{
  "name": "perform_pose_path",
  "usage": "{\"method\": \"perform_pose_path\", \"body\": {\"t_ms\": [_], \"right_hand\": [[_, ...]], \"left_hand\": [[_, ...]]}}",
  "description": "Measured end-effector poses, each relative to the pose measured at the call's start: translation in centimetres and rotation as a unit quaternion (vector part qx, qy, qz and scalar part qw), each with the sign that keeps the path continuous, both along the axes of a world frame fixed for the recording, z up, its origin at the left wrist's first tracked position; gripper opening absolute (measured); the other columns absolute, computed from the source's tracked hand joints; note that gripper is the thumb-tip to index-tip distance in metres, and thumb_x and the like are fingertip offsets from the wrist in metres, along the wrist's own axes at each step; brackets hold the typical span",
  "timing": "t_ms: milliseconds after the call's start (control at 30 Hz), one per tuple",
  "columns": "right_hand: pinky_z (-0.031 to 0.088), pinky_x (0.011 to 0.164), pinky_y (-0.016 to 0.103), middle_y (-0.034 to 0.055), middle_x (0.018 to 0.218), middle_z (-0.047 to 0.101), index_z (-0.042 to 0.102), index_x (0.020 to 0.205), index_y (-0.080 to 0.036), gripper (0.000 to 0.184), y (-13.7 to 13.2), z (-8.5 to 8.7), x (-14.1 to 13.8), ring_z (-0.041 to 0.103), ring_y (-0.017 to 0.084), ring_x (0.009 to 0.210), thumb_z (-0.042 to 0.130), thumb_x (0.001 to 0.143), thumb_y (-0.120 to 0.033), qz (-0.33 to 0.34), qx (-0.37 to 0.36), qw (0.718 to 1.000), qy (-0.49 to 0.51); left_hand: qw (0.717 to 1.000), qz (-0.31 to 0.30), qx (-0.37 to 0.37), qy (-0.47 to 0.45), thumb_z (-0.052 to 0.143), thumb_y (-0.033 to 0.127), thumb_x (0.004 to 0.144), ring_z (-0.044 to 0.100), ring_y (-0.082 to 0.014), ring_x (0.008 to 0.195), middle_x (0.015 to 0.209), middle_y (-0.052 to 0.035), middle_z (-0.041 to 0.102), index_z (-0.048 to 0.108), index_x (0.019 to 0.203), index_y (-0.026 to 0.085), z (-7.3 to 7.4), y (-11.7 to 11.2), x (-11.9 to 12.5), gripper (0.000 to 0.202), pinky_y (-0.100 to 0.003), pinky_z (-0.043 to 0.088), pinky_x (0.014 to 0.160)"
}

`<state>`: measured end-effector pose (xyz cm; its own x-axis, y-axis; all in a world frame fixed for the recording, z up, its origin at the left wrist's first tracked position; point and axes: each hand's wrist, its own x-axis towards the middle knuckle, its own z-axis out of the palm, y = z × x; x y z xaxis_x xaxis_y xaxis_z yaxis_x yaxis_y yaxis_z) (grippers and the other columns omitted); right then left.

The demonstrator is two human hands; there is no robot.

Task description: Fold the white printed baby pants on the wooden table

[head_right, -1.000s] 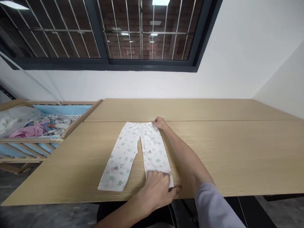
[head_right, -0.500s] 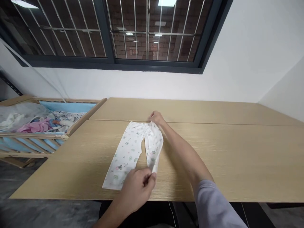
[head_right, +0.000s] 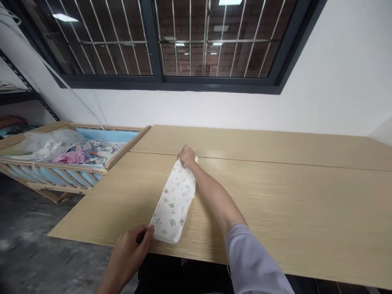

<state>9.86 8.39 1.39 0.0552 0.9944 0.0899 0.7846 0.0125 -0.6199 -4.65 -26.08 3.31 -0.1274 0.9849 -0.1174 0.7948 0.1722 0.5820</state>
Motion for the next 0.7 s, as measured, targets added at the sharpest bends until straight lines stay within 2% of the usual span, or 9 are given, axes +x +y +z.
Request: {"method": "perform_pose_path", "body": {"t_ms": [133,367,567,667,700], "right_hand": [[0.048,0.075,0.03,0.0085,0.093,0.071,0.063,0.1,-0.021,0.022,-0.2,-0.3,-1.2,0.068,0.025,0.094,0.067,0.078,-0.016,0.005,-0.007,1.0,-0.024],[0.047,0.078,0.031,0.01,0.103,0.073,0.064,0.103,-0.021,0.022,-0.7,-0.6,-2.0,0.068,0.025,0.099,0.063,0.082,-0.014,0.016,-0.002,0.998,-0.056],[0.047,0.082,0.031,0.0099,0.104,0.073,0.062,0.107,-0.021,0.019,-1.5,0.1,-1.8,0.068,0.025,0.101,0.063,0.088,-0.024,0.038,-0.002,0.998,-0.059],[0.048,0.086,0.034,0.0118,0.109,0.072,0.061,0.108,-0.019,0.02,-2.5,1.3,-1.5,0.067,0.027,0.103,0.058,0.094,-0.034,0.051,0.002,0.997,-0.059],[0.048,0.088,0.035,0.0124,0.111,0.072,0.061,0.109,-0.019,0.023,-3.2,1.9,-1.3,0.067,0.027,0.105,0.054,0.097,-0.037,0.066,0.013,0.996,-0.056]], "left_hand": [[0.999,0.003,-0.03,0.023,0.028,0.046,0.095,0.055,-0.0194,0.065,0.066,-0.0052,0.062,0.048,0.062,0.022,-0.6,-0.2,0.0,0.045,-0.032,0.027,0.063],[0.997,0.005,-0.052,0.053,0.03,0.04,0.098,0.058,-0.0196,0.068,0.068,-0.0051,0.064,0.052,0.065,0.022,-0.8,-0.2,-0.2,0.043,-0.031,0.028,0.064],[0.991,0.02,-0.078,0.11,0.034,0.035,0.101,0.066,-0.0226,0.078,0.078,-0.0067,0.071,0.063,0.074,0.021,-0.2,-0.2,0.1,0.042,-0.031,0.031,0.065],[0.977,0.066,-0.111,0.169,0.038,0.045,0.1,0.07,-0.0289,0.083,0.082,-0.0075,0.075,0.066,0.077,0.023,0.0,-1.0,0.3,0.043,-0.033,0.034,0.065],[0.974,0.085,-0.096,0.19,0.04,0.051,0.099,0.07,-0.0308,0.083,0.083,-0.0077,0.075,0.066,0.077,0.024,0.0,-1.4,0.4,0.044,-0.034,0.036,0.065]]}}
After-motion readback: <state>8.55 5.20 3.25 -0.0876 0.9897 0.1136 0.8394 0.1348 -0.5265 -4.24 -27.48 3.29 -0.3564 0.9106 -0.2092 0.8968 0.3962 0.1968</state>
